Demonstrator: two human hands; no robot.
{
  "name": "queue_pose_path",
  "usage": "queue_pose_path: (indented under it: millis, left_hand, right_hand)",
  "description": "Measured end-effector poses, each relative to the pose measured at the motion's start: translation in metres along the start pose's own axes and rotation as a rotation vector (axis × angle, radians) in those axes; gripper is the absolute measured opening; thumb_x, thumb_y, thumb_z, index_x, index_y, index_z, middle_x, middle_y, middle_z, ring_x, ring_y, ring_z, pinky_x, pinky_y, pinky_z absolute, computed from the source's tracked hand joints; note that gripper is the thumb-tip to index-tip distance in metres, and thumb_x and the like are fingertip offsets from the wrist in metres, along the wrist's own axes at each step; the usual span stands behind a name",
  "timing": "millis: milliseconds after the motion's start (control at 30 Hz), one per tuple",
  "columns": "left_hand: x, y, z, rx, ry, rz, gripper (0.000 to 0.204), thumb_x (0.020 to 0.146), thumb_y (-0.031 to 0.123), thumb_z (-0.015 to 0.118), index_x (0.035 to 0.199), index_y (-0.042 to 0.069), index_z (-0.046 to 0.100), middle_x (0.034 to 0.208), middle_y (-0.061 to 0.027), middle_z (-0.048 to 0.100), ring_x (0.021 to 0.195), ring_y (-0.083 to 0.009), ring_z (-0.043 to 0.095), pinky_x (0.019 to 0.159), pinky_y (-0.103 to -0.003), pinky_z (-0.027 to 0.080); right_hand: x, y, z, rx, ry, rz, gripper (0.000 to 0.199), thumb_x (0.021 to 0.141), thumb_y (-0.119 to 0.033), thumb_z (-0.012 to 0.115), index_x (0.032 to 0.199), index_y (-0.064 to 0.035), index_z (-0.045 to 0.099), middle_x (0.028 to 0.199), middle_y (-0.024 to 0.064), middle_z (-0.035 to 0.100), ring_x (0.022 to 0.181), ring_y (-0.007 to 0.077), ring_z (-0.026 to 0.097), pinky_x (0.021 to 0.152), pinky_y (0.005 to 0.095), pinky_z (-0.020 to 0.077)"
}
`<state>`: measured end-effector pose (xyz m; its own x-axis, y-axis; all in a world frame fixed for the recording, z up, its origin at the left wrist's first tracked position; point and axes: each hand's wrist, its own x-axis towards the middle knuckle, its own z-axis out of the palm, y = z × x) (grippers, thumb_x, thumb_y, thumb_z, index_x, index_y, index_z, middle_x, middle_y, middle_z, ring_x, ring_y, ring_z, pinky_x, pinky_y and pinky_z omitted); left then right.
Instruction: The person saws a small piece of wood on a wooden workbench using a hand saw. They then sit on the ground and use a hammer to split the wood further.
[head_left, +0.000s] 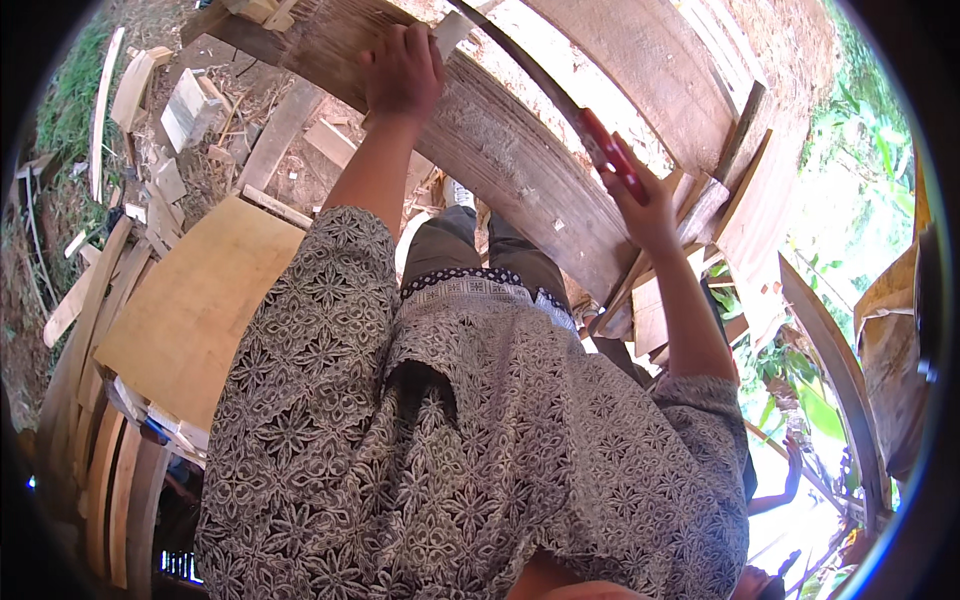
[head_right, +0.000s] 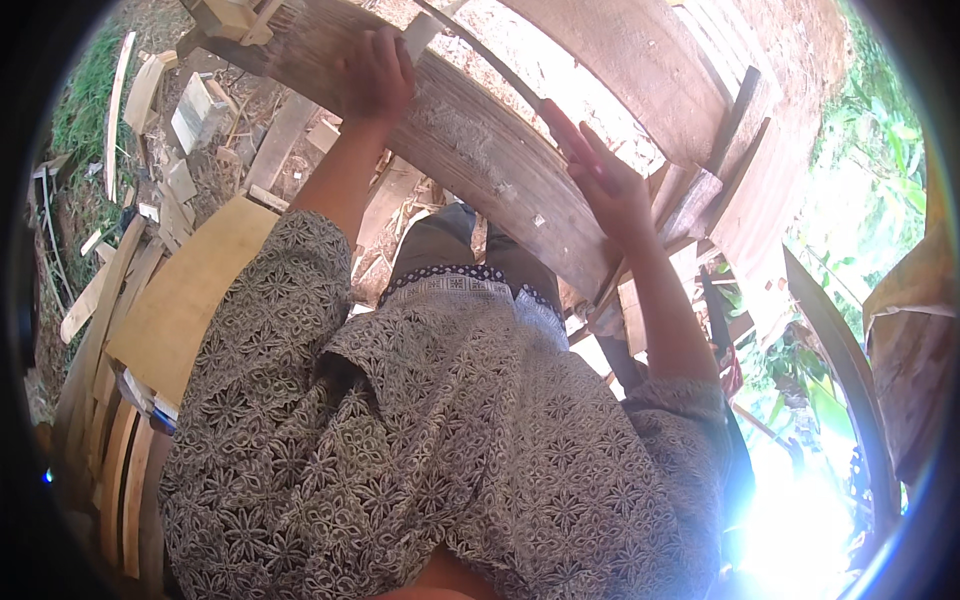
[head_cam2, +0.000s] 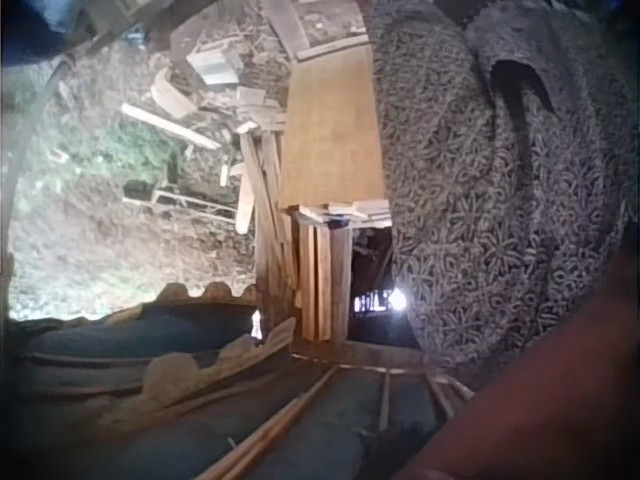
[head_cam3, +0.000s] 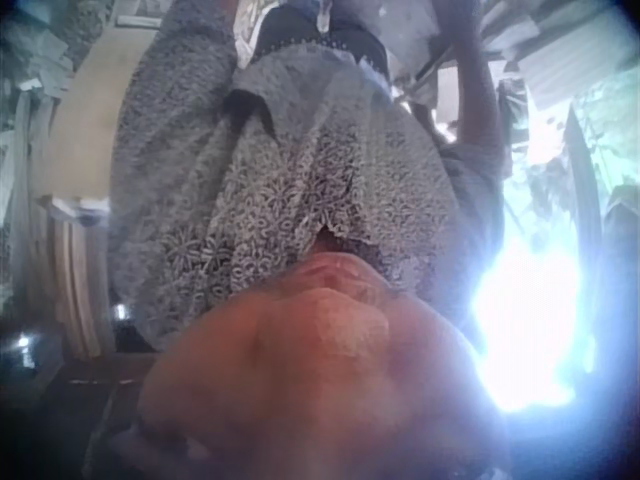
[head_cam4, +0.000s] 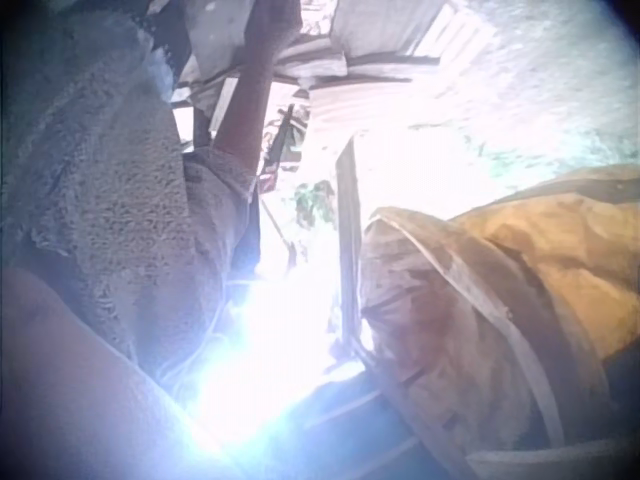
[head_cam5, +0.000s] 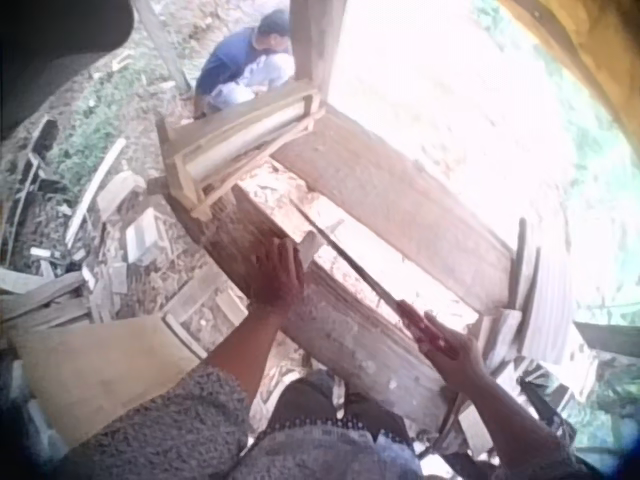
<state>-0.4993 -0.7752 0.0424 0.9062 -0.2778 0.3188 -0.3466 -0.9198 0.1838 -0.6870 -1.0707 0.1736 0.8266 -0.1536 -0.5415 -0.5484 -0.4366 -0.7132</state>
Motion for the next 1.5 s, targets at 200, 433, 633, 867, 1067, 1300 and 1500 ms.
queue_pose_path:
  millis: [200, 433, 633, 867, 1067, 1300, 1500]
  left_hand:
    - [0.001, -0.003, -0.004, -0.046, -0.012, 0.153, 0.015, 0.094, 0.028, 0.059, 0.105, 0.018, 0.055, 0.099, -0.0011, 0.057, 0.094, -0.0236, 0.059, 0.081, -0.043, 0.039]
    - [0.001, -0.004, -0.009, -0.081, -0.026, 0.162, 0.014, 0.095, 0.027, 0.058, 0.103, 0.017, 0.054, 0.098, -0.0022, 0.057, 0.095, -0.0235, 0.059, 0.08, -0.044, 0.039]
    - [-0.001, 0.001, 0.004, -0.077, -0.053, 0.161, 0.015, 0.095, 0.027, 0.057, 0.105, 0.015, 0.055, 0.098, -0.0038, 0.057, 0.093, -0.0263, 0.059, 0.078, -0.047, 0.041]
    - [0.005, 0.002, -0.012, -0.04, -0.004, 0.131, 0.016, 0.097, 0.029, 0.054, 0.106, 0.017, 0.057, 0.098, -0.003, 0.058, 0.092, -0.0259, 0.059, 0.077, -0.045, 0.039]
    - [0.001, 0.0, -0.009, -0.028, 0.001, 0.167, 0.013, 0.097, 0.029, 0.054, 0.104, 0.018, 0.058, 0.097, -0.0016, 0.058, 0.091, -0.0238, 0.059, 0.077, -0.044, 0.039]
    - [0.003, -0.003, -0.005, -0.073, -0.03, 0.19, 0.013, 0.095, 0.029, 0.057, 0.103, 0.019, 0.056, 0.097, 0.0, 0.059, 0.092, -0.022, 0.059, 0.077, -0.043, 0.039]
    - [0.002, -0.006, -0.007, -0.103, 0.025, 0.206, 0.013, 0.095, 0.029, 0.058, 0.103, 0.019, 0.056, 0.096, 0.0008, 0.058, 0.094, -0.0208, 0.058, 0.077, -0.042, 0.039]
  right_hand:
    - [-0.024, -0.11, -0.047, -0.088, 0.038, -0.214, 0.037, 0.095, -0.007, 0.066, 0.132, -0.0018, 0.064, 0.095, 0.0047, 0.074, 0.082, 0.0071, 0.064, 0.074, 0.024, 0.0508]
    - [0.007, -0.168, -0.019, -0.241, -0.025, -0.439, 0.035, 0.099, -0.013, 0.066, 0.13, 0.0006, 0.065, 0.096, 0.0046, 0.074, 0.081, 0.0062, 0.066, 0.071, 0.0202, 0.052]
    - [0.055, -0.063, -0.024, 0.133, 0.009, -0.219, 0.033, 0.099, -0.017, 0.065, 0.131, -0.0112, 0.068, 0.124, 0.0054, 0.072, 0.109, 0.0136, 0.068, 0.099, 0.0266, 0.0508]
    - [0.01, -0.003, 0.02, 0.133, 0.032, 0.023, 0.053, 0.095, -0.018, 0.072, 0.146, -0.013, 0.054, 0.132, 0.0074, 0.066, 0.119, 0.0161, 0.062, 0.103, 0.0342, 0.0481]
    - [-0.005, -0.022, 0.014, -0.008, 0.023, -0.03, 0.054, 0.094, -0.018, 0.072, 0.144, -0.0096, 0.055, 0.126, 0.0095, 0.069, 0.115, 0.0164, 0.064, 0.098, 0.0335, 0.0508]
    - [-0.024, -0.146, -0.004, -0.282, 0.007, -0.397, 0.044, 0.095, -0.014, 0.068, 0.138, -0.0072, 0.06, 0.104, 0.0113, 0.075, 0.089, 0.0198, 0.073, 0.079, 0.0323, 0.0568]
    - [-0.025, -0.208, -0.026, -0.29, 0.031, -0.316, 0.036, 0.094, -0.014, 0.07, 0.128, -0.0011, 0.064, 0.103, 0.0138, 0.076, 0.097, 0.0174, 0.072, 0.086, 0.0289, 0.0542]
